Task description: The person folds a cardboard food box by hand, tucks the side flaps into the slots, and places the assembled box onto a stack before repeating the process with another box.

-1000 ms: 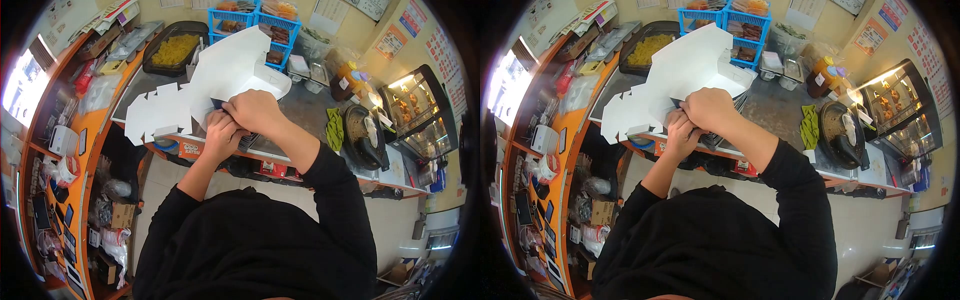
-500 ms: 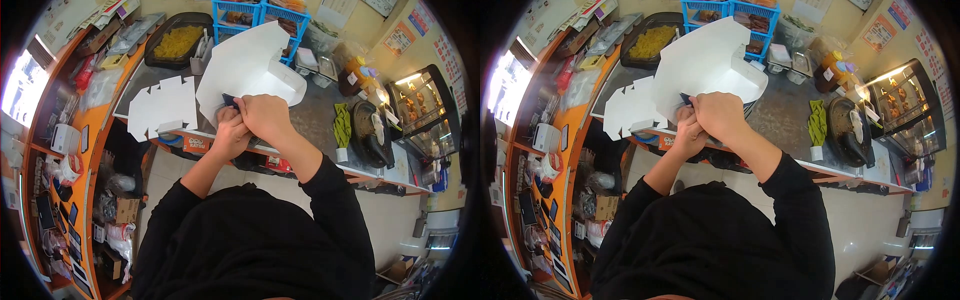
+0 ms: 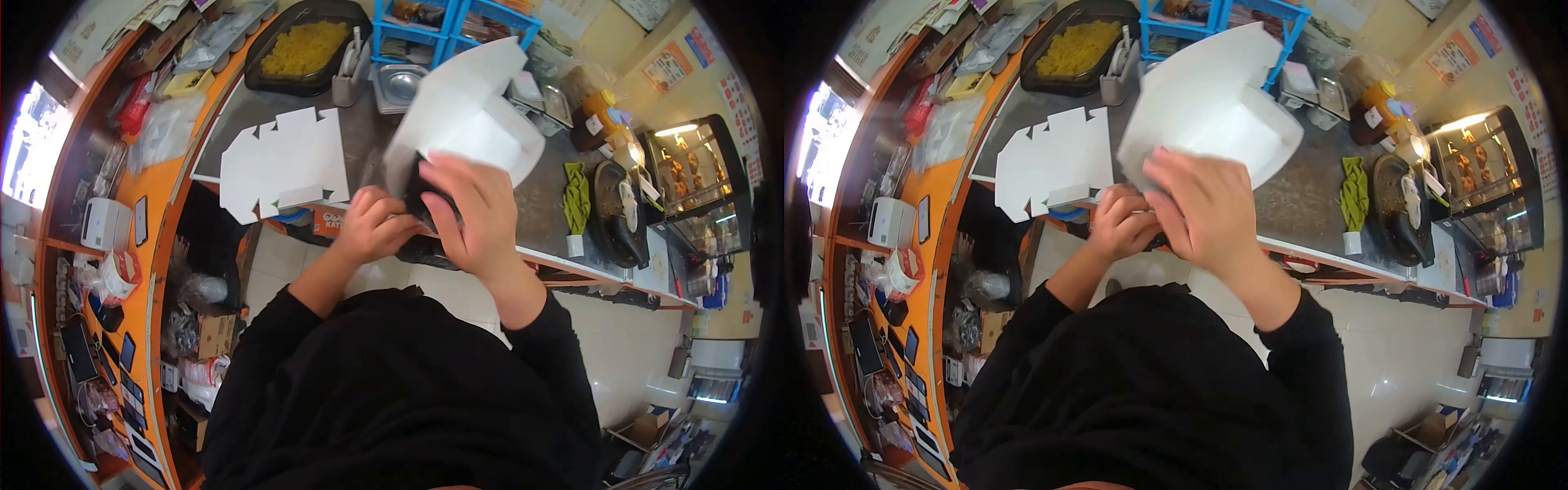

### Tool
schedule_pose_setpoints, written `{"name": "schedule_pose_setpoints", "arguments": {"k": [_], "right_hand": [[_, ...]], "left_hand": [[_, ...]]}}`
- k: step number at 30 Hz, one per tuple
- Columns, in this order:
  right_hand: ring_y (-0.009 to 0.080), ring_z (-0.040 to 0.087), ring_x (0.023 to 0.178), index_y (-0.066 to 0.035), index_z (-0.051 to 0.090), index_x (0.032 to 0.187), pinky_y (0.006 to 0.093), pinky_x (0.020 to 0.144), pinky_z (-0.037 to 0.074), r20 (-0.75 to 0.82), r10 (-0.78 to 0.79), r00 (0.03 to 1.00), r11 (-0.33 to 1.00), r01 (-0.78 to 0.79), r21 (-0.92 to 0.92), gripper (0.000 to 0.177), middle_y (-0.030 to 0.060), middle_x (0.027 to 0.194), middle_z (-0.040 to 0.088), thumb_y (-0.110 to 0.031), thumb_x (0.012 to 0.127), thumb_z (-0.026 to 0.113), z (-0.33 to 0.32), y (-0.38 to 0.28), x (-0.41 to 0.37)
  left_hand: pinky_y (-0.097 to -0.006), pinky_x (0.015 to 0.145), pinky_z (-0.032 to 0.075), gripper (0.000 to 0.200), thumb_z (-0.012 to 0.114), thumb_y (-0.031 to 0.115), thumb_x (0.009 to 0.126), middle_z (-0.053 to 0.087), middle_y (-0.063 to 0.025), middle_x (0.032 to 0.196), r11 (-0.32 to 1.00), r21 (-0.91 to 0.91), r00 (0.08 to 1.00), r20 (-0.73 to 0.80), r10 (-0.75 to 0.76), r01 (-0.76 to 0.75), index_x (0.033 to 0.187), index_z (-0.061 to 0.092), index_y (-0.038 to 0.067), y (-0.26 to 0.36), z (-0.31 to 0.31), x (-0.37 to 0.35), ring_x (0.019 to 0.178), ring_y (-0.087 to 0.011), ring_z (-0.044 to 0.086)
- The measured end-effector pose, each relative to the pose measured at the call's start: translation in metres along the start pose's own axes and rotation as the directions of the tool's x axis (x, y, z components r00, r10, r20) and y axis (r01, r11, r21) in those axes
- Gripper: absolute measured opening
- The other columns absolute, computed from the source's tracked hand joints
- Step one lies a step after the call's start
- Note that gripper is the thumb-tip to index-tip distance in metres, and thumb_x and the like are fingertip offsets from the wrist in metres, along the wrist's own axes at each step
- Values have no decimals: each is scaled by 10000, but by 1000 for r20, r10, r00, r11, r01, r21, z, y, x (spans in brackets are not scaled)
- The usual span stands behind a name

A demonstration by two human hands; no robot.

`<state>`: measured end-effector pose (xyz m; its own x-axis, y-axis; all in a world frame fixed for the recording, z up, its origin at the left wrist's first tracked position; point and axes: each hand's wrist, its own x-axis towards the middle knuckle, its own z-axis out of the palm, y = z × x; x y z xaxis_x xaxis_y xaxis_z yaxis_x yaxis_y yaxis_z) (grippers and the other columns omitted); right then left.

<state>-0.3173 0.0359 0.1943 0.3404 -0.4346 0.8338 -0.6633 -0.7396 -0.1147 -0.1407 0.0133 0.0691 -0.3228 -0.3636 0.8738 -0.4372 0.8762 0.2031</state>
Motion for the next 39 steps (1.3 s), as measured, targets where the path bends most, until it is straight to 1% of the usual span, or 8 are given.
{"name": "schedule_pose_setpoints", "arguments": {"k": [3, 15, 21, 27, 30, 33, 36, 39], "right_hand": [[229, 631, 676, -116, 687, 1010, 330, 584, 459, 41, -15, 999, 879, -6, 477, 203, 10, 909, 699, -158, 811, 690, 13, -37, -25], [183, 649, 654, -96, 718, 958, 281, 570, 459, 404, 254, 879, 666, -462, 586, 121, 38, 814, 701, -96, 843, 681, 105, -91, -36], [194, 681, 685, -17, 710, 961, 279, 634, 532, 436, 353, 828, 649, -552, 524, 124, 89, 822, 712, -62, 894, 616, 130, -106, -34], [191, 685, 719, -26, 708, 959, 286, 657, 512, 415, 512, 752, 534, -657, 532, 121, 78, 810, 711, -85, 904, 617, 146, -123, -29], [194, 686, 836, -11, 681, 1049, 288, 730, 517, 396, 609, 688, 465, -713, 525, 173, 115, 952, 707, -88, 930, 580, 158, -119, -37], [219, 631, 1050, -12, 636, 1155, 314, 869, 488, 242, 688, 684, 532, -702, 473, 238, 147, 1126, 661, -96, 949, 550, 168, -111, -27], [244, 519, 1217, -28, 615, 1188, 387, 1039, 376, -78, 683, 726, 684, -598, 417, 270, 144, 1172, 632, -128, 940, 572, 193, -96, -4], [208, 538, 1139, -6, 644, 1102, 352, 990, 403, -12, 586, 810, 747, -534, 397, 221, 119, 1122, 640, -136, 926, 616, 212, -63, -11]], "left_hand": [[-432, 763, 467, 243, 786, 185, 715, 610, -94, 952, 989, 28, 950, 273, -149, 147, 885, 651, 76, -56, -51, -66, 871, -280, 585], [-370, 810, 521, 284, 726, 277, 775, 711, -99, 966, 724, 394, 191, 792, -580, 566, 1018, 720, 131, -213, -117, -105, 886, -303, 671], [-370, 772, 518, 305, 696, 329, 796, 716, -129, 924, 864, 267, 436, 776, -456, 428, 1023, 725, 127, -208, -118, -107, 828, -301, 676], [-335, 729, 496, 252, 679, 313, 859, 690, -101, 861, 717, 283, 291, 773, -563, 636, 995, 723, 105, -234, -113, -111, 788, -232, 656], [-284, 685, 483, 206, 656, 257, 900, 696, -63, 816, 480, 20, 415, 474, -777, 877, 951, 705, 64, -243, -108, -121, 712, -151, 625], [-218, 655, 442, 223, 615, 232, 948, 660, -6, 786, 76, -485, 292, 388, -874, 871, 932, 691, 24, -239, -118, -107, 687, -70, 548], [-202, 655, 439, 246, 623, 232, 952, 653, 6, 806, 92, -472, 314, 415, -854, 877, 969, 686, -6, -208, -148, -78, 698, -51, 547], [-202, 673, 452, 211, 644, 189, 940, 659, -10, 818, 1, -504, 289, 494, -820, 864, 982, 692, -12, -166, -167, -67, 721, -53, 557]]}}
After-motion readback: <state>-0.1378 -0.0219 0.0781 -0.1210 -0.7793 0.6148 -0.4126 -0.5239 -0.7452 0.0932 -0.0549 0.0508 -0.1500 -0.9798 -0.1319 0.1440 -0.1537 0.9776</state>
